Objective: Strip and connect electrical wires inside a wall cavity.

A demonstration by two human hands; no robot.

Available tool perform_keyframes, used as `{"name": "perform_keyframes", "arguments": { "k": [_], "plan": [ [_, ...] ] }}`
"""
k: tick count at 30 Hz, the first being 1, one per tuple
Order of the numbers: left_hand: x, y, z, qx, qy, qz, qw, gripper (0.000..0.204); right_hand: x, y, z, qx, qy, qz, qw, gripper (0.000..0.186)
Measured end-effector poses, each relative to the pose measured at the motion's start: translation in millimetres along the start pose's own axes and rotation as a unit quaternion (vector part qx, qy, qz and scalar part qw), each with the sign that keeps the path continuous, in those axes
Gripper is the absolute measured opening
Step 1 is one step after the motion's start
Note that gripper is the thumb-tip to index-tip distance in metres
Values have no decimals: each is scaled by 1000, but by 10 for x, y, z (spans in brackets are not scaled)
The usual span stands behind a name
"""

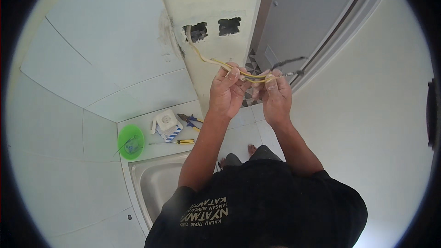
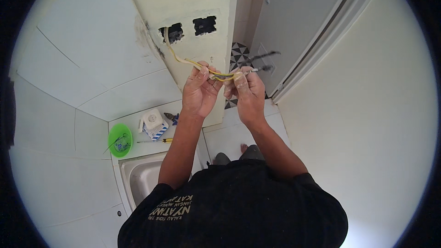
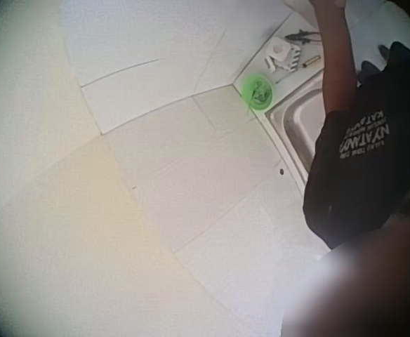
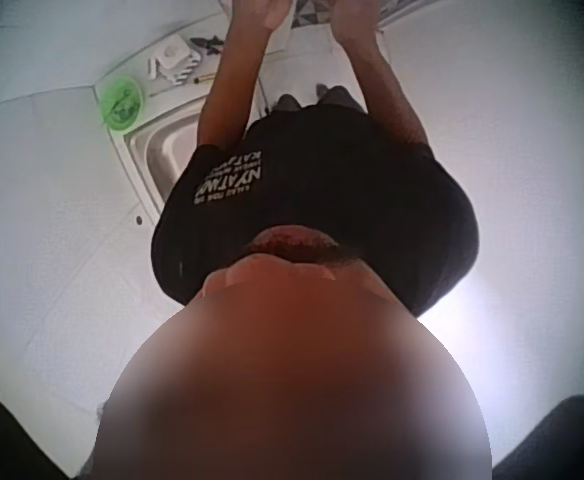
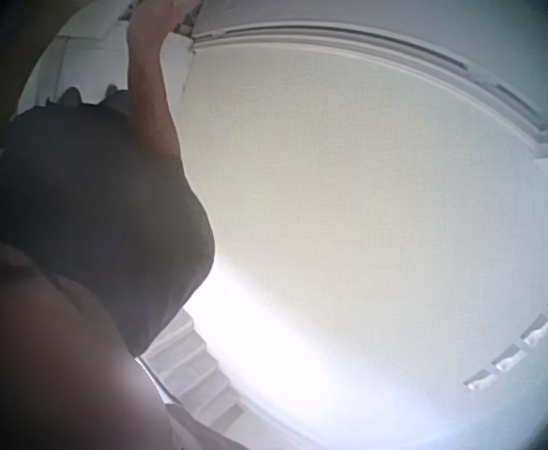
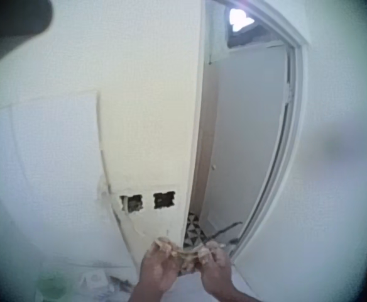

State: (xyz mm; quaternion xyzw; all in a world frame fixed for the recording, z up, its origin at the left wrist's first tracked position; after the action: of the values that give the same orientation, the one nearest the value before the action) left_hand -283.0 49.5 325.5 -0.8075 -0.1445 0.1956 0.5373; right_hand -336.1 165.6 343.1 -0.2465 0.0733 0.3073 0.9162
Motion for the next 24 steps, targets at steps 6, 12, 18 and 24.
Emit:
{"name": "perform_keyframes", "arguments": {
  "k": [6, 12, 18, 24],
  "plan": [
    [-53, 66, 93, -59, -49, -56, 996, 9, 395, 30, 372, 277, -59, 191, 940, 16],
    [-14, 165, 90, -73, -78, -99, 989, 13, 246, -354, 1460, 499, 275, 161, 806, 9],
    [37, 274, 54, -111, -73, -144, 981, 22, -331, -438, 1250, 624, 267, 303, 669, 14],
    [124, 361, -29, -167, -74, -189, 965, 32, -445, -532, 478, 649, -27, 411, 640, 23]
  ]
}}
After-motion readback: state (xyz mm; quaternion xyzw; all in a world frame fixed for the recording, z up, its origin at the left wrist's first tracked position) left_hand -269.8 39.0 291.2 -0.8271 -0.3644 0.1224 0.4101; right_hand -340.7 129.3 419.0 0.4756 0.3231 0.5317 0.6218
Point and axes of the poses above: each hand's wrist, its own x-axis away from the middle knuckle, its own y-axis out of the back of the hand, z = x × y, the point moved 5 cm from there along -x, towards the middle knuckle, and after that the axes turned 5 degrees about -z, right-handed, at the moved point
